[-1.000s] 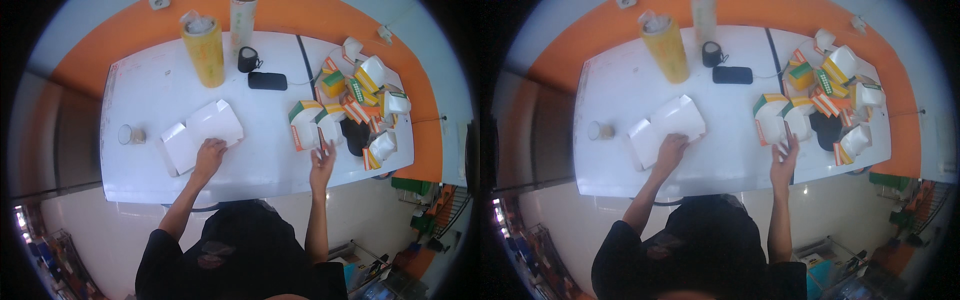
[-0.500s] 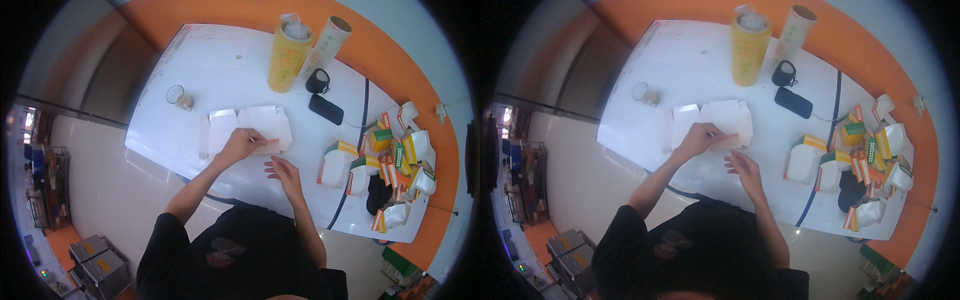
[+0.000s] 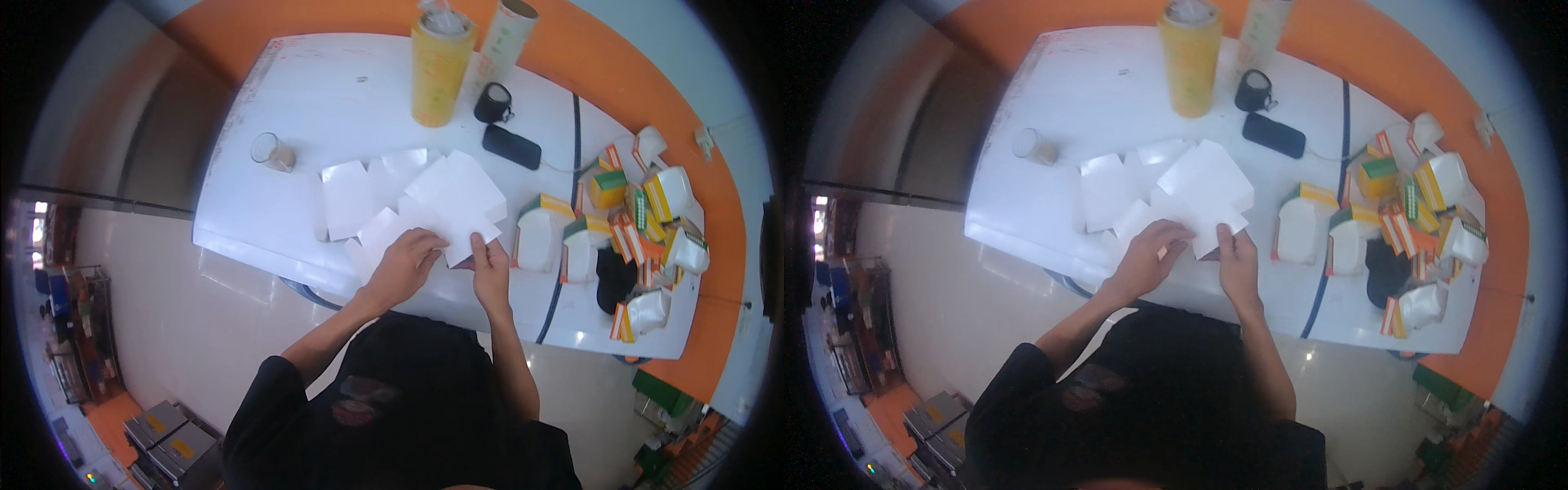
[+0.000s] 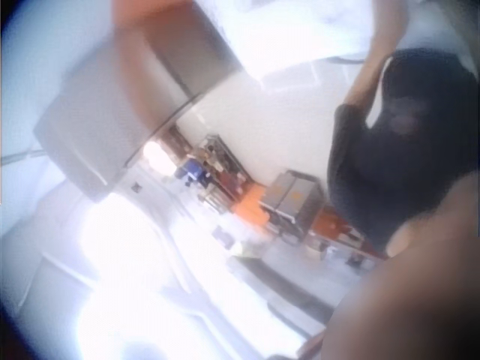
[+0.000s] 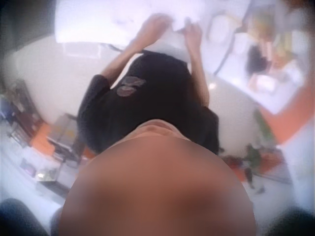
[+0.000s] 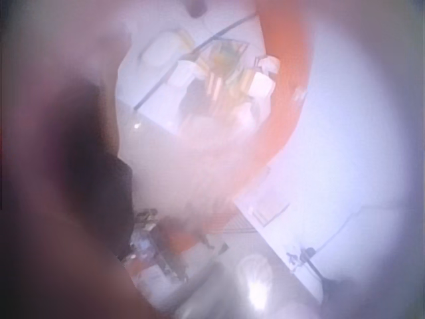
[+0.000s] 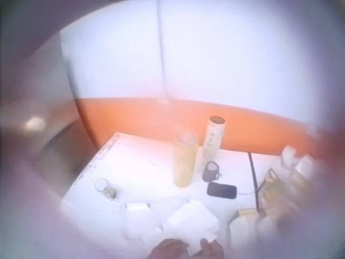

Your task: The person assembles small white paper boxes by folding and tucking flaps. They handle multiple boxes one at a time on a white countertop, stacking completed units to the side.

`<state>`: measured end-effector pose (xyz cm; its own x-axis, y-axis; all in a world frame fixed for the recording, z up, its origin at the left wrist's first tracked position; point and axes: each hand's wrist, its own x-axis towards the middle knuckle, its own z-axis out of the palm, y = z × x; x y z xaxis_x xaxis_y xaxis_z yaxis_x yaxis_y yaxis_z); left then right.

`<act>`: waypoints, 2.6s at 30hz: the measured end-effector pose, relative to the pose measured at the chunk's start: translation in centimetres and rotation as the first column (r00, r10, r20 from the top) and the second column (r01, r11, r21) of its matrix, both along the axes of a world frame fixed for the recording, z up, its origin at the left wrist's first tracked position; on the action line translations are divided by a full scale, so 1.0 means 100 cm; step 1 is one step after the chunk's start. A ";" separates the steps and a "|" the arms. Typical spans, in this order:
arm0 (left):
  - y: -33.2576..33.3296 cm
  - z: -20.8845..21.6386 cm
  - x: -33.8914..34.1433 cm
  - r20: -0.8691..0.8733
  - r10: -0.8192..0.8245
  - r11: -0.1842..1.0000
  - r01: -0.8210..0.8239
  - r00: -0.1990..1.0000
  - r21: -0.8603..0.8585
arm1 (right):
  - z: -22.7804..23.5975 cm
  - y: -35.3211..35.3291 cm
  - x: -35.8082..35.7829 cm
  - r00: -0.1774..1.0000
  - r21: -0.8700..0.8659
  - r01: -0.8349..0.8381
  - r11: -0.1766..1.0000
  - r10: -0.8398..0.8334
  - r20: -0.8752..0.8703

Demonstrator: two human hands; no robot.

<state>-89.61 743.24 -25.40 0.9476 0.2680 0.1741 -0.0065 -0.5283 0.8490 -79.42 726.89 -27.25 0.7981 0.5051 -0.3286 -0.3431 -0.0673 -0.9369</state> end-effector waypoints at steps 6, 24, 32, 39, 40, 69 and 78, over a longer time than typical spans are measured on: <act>-0.012 -0.023 -0.003 -0.326 -0.020 0.823 -0.169 0.945 -0.542 | 0.009 -0.031 -0.019 0.888 -0.257 -0.243 0.935 0.321 0.329; -0.043 -0.082 -0.024 -0.494 -0.102 0.795 -0.228 0.863 -0.563 | -0.071 -0.082 -0.035 0.983 -0.199 -0.182 0.963 0.176 -0.044; -0.047 -0.080 -0.031 -0.349 -0.164 0.650 -0.165 0.923 -0.742 | -0.075 -0.075 -0.043 0.991 -0.096 -0.132 0.987 0.129 -0.033; -0.046 -0.085 -0.035 -0.405 -0.116 0.740 -0.193 0.907 -0.645 | -0.063 -0.074 -0.039 0.979 -0.072 -0.184 0.980 0.190 0.074; -0.046 -0.085 -0.035 -0.382 -0.128 0.729 -0.174 0.915 -0.662 | -0.061 -0.074 -0.039 0.979 -0.076 -0.183 0.980 0.189 0.076; -0.072 -0.083 -0.035 -0.370 -0.209 0.828 -0.037 0.905 -0.559 | -0.052 -0.053 -0.054 0.907 -0.221 0.157 0.963 -0.052 0.418; -0.053 -0.054 0.014 -0.134 0.069 0.883 -0.123 0.989 -0.453 | -0.052 -0.041 -0.068 0.652 -0.267 0.120 0.956 0.127 0.748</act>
